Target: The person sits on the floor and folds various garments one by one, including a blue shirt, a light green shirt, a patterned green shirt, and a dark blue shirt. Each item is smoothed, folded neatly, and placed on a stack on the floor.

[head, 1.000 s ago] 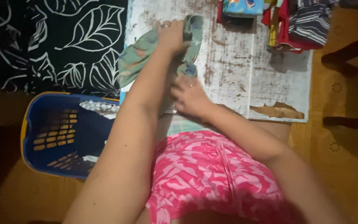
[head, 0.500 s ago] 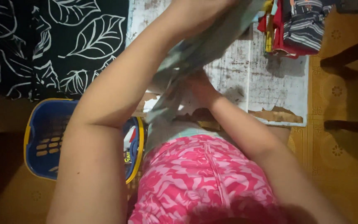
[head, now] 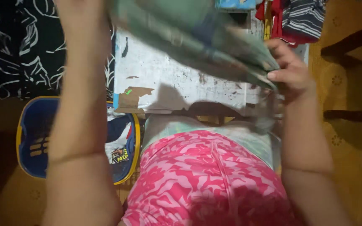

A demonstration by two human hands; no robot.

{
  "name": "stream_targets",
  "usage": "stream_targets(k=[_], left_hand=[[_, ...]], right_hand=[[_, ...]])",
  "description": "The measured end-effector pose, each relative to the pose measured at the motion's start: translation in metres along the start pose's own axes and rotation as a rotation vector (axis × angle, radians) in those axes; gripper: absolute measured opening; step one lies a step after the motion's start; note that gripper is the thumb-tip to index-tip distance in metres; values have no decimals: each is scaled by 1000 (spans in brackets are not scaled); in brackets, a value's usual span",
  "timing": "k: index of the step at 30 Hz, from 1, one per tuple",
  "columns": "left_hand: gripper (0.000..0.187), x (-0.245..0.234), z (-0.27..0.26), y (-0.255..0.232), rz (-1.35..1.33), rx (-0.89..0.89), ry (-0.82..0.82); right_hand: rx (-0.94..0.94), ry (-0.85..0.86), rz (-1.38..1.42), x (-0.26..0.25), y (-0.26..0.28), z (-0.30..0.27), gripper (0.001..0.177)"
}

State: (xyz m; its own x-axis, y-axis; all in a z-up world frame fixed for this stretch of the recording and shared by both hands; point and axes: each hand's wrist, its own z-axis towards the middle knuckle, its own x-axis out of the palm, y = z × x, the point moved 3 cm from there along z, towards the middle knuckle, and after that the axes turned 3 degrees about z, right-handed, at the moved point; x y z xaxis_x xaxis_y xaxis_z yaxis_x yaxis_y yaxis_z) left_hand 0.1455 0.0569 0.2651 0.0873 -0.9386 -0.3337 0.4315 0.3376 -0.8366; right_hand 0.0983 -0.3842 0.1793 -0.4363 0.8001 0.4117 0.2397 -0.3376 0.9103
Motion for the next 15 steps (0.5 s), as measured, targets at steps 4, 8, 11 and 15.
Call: stream_targets(k=[4, 8, 11, 15], left_hand=[[52, 13, -78, 62, -97, 0, -102], [68, 22, -129, 90, 665, -704, 213], [77, 24, -133, 112, 579, -655, 143], [74, 39, -118, 176, 278, -472, -49]], right_hand=[[99, -124, -390, -58, -33, -6, 47], [336, -375, -1379, -74, -63, -12, 42], [181, -424, -1388, -86, -89, -10, 44], [34, -414, -1346, -83, -109, 3, 56]])
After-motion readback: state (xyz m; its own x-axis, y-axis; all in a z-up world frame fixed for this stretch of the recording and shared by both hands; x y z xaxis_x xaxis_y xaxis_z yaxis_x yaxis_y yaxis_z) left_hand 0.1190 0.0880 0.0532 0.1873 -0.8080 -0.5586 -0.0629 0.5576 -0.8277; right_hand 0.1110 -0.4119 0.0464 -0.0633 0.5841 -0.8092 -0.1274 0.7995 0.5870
